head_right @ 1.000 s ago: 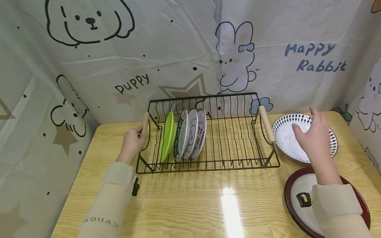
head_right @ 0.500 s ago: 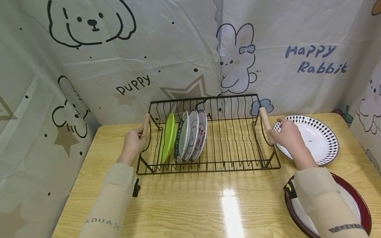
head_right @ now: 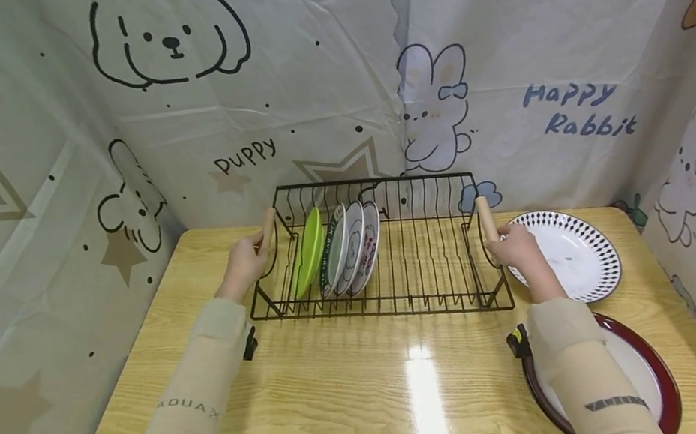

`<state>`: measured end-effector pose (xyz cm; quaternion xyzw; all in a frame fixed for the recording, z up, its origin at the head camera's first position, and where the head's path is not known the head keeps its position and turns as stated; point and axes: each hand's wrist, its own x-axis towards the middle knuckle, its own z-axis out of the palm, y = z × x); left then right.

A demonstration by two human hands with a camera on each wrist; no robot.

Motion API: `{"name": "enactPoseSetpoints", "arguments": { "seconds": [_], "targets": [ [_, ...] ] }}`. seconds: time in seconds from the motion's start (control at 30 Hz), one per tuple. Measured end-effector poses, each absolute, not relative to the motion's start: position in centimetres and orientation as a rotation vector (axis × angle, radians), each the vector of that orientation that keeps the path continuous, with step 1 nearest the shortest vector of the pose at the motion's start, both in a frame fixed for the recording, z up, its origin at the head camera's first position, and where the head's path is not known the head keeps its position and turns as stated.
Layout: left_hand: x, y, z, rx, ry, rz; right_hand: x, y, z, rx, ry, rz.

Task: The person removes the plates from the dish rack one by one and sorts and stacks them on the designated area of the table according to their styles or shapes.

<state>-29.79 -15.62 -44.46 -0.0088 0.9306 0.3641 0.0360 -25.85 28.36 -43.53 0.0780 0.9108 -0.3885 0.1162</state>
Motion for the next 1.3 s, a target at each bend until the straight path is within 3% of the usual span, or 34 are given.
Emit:
{"name": "enactPoseSetpoints", "arguments": {
  "seconds": [0.8, 1.1, 1.3],
  "targets": [
    [-29.4, -15.4, -44.6, -0.065, 2.821, 1.198, -26.1, 28.8, -43.7, 0.393, 2.464, -1.357],
    [-28.4, -14.3, -44.9, 0.114, 3.155, 1.001, -26.0, 28.5, -43.8, 0.382, 2.453, -1.369],
    [-26.8, -12.4, -43.8, 0.27, 2.996, 1.365, -26.0, 28.5, -43.6, 0.375, 2.491, -1.351]
  ]
}}
